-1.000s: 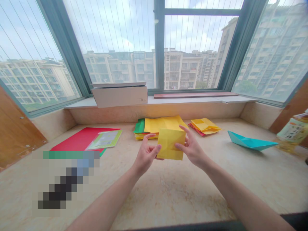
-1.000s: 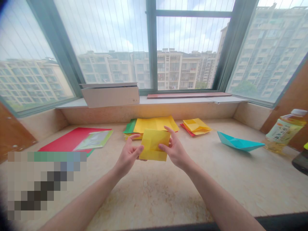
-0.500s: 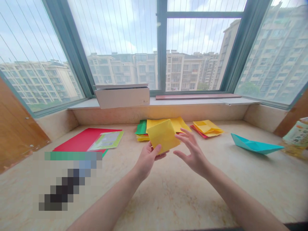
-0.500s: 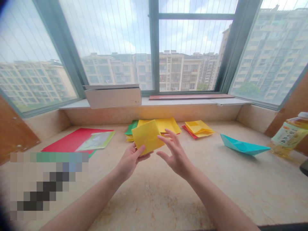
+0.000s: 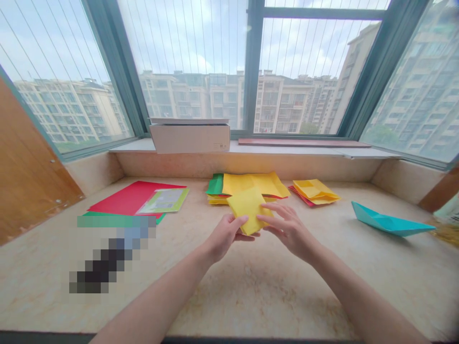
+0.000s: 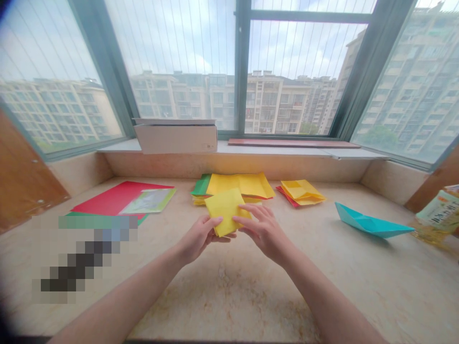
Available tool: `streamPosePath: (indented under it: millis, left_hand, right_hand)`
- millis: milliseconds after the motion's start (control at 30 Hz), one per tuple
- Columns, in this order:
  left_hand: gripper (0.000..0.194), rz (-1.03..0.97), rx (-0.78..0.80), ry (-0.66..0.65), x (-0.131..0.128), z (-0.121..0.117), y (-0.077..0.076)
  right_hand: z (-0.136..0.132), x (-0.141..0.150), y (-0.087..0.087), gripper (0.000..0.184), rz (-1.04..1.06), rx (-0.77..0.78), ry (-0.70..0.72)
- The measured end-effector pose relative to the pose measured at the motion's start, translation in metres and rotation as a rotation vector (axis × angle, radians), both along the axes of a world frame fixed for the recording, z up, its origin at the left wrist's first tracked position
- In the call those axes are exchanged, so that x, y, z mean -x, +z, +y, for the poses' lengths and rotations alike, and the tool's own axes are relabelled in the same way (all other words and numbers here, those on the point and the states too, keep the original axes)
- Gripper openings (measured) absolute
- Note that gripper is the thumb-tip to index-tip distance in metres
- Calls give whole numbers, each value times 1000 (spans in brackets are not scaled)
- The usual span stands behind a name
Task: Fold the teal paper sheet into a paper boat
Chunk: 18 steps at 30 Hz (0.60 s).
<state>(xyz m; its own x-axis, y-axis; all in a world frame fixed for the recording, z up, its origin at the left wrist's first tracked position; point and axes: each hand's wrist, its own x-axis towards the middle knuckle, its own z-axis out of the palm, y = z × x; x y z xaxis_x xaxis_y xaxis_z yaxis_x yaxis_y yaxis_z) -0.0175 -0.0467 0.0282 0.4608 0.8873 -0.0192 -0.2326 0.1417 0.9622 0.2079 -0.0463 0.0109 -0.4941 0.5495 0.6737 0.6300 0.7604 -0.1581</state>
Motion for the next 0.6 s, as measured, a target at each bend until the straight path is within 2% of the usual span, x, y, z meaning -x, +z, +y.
streamPosePath:
  millis: [133,233,267,333,367,400,433,500,533,600]
  left_hand:
    - [49,245,-76,-45,4,2,2]
    - [69,624,-171,-23,11,5,6]
    - [73,763,-243,41,14,6,7]
    - [72,985,-490,222,21,10,10]
    - [67,1049,-647,305,24,12,11]
    - [60,1070,-799,332,27,14,10]
    - [50,1055,-923,312,29,16,9]
    - [29,978,-1064,164,31,20,3]
    - [25,952,-1090,75,31,21,-2]
    - [32,933,-1080,-72,30,22,-12]
  right_hand:
    - [5,-5,-3,30,8,38,56]
    - [8,-8,-8,31,-18,193,135]
    - [9,-9,-9,31,-28,239,151]
    - [11,-11,-13,31,-47,296,153]
    - [12,-13,-14,31,-57,312,146]
    - [12,-14,-15,30,-67,323,139]
    - [13,-15,-15,28,-82,333,136]
    - [13,-15,-15,24,-115,350,145]
    - [13,-15,-15,22,-130,357,155]
    - [12,-13,-14,20,-152,361,163]
